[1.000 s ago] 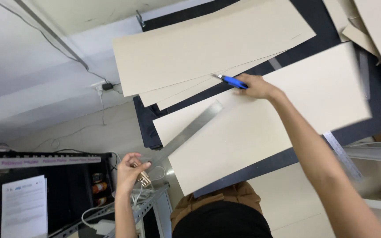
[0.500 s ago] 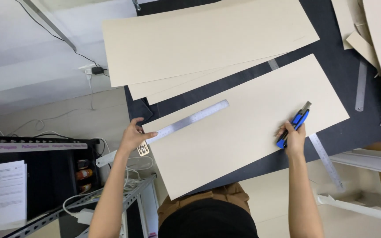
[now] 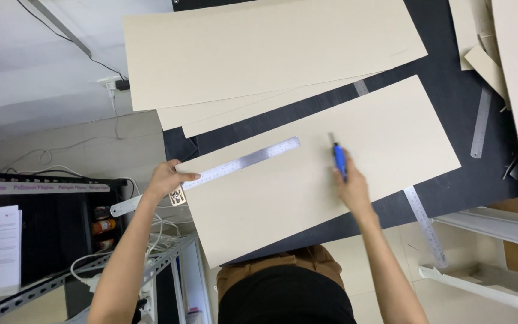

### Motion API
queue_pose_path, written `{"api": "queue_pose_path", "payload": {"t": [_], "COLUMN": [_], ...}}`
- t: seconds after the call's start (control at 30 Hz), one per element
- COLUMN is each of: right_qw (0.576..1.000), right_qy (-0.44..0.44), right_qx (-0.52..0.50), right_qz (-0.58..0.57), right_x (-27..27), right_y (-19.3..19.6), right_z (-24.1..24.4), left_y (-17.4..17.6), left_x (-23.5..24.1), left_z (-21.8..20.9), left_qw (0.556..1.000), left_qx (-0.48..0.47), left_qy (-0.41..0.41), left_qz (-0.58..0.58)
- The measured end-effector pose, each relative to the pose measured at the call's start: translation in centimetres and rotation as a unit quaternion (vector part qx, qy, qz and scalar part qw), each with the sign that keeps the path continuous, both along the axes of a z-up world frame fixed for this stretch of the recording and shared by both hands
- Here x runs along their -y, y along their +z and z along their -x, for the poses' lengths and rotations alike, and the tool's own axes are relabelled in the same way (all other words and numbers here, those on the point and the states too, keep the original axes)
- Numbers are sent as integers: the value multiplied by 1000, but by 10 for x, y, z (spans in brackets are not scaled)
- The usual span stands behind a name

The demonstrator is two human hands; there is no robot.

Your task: Measuring and cutting cardboard sheets using a metal ruler and a utility knife on a workbench.

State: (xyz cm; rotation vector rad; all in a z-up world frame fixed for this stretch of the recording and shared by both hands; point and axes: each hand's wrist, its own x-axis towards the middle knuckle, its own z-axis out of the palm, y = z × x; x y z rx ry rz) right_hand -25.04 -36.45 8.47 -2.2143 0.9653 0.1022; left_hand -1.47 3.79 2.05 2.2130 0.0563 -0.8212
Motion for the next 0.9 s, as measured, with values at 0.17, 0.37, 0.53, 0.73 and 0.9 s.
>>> {"api": "queue_pose_path", "payload": {"t": [0.17,0.37,0.53,0.73,0.9], "right_qw": [986,972,963,966,994], "right_qy": [140,182,195,194,59], "right_qx": [-65,-117,-148,-151,-71], "right_qz": [67,94,115,83,-56], "right_x": [-35,-43,-47,-42,-29], "right_y": [12,35,51,39,34], "right_z": [-24,-45,-60,-31,-3], "left_y": [-2,4,-4,9,2], "left_x": [1,5,2,6,1], "left_z": [2,7,6,7,6], "left_qw": [999,998,999,999,1000], "left_qx": [1,7,20,18,11], "left_qy": [9,13,14,-1,0], "left_qz": [-36,-54,-40,-48,-17]}}
